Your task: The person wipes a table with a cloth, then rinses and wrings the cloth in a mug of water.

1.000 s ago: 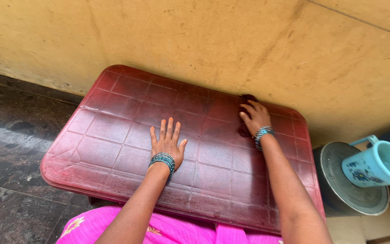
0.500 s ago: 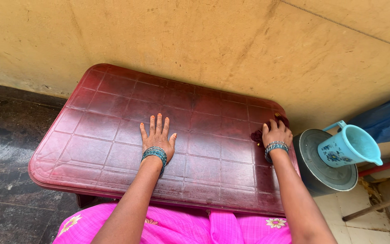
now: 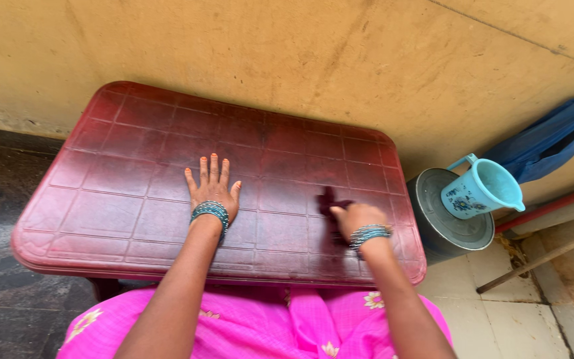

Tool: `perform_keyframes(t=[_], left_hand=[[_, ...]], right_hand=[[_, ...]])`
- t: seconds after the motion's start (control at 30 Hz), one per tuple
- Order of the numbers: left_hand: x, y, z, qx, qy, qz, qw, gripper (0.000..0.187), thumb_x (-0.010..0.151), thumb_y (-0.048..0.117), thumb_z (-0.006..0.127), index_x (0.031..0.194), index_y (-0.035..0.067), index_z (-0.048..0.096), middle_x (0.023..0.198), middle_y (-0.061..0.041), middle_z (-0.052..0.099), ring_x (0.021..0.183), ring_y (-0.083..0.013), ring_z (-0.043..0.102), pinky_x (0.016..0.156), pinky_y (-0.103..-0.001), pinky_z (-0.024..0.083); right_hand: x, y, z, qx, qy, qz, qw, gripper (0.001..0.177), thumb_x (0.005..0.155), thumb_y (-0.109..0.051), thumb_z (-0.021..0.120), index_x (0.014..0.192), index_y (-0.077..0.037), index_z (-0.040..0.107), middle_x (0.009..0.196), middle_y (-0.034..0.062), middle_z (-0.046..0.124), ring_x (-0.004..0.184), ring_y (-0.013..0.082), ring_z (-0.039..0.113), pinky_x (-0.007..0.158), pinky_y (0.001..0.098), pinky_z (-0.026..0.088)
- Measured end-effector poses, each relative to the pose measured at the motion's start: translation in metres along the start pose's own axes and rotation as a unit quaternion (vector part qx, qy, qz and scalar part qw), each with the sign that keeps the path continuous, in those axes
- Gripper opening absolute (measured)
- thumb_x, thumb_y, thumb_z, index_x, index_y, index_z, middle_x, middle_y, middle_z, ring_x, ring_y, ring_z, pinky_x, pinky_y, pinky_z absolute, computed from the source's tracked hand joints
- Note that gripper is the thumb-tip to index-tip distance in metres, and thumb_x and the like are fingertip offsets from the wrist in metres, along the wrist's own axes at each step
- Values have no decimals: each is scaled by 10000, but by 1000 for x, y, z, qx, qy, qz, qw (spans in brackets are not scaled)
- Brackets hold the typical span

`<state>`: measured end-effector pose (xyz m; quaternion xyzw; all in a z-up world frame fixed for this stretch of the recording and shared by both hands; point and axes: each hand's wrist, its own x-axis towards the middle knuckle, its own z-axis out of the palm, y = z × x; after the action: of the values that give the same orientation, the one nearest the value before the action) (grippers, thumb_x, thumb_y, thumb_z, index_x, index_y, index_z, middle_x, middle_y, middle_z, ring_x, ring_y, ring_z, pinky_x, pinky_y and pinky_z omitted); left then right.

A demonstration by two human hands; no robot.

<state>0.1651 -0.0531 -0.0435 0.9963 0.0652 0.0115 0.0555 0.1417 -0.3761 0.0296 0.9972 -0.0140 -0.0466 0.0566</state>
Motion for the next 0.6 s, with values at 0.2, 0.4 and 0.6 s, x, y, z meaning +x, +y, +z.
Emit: perform_keyframes(t=[0.2,0.4,0.6], left_hand=[[8,-5,15,9,17,3,1000,704,1014,563,244,1619,220,133,1706,-56,-11,1564,-279,-45,1188,-617,-69],[8,3,22,-66,140,26,988,657,988,489,422,1571,199,332,1687,-163,122,1545,-350,60,1171,-640,-15],[-31,73,8,-228,215,159,936,484,994,352,562,1437,157,554,1615,-174,352,1515,-382,255,1205,-602,133]], right_hand=[[-4,-43,4,169,98,-110,975,365,880,-460,699,908,-99,747,801,175,763,796,371,711,701,507,543],[49,-2,11,479,-76,-124,865,281,825,-329,834,837,-73,719,730,-16,696,495,82,574,464,264,466],[79,64,5,625,-115,-177,752,281,847,-363,833,873,-107,721,707,-46,630,603,18,538,500,195,401]])
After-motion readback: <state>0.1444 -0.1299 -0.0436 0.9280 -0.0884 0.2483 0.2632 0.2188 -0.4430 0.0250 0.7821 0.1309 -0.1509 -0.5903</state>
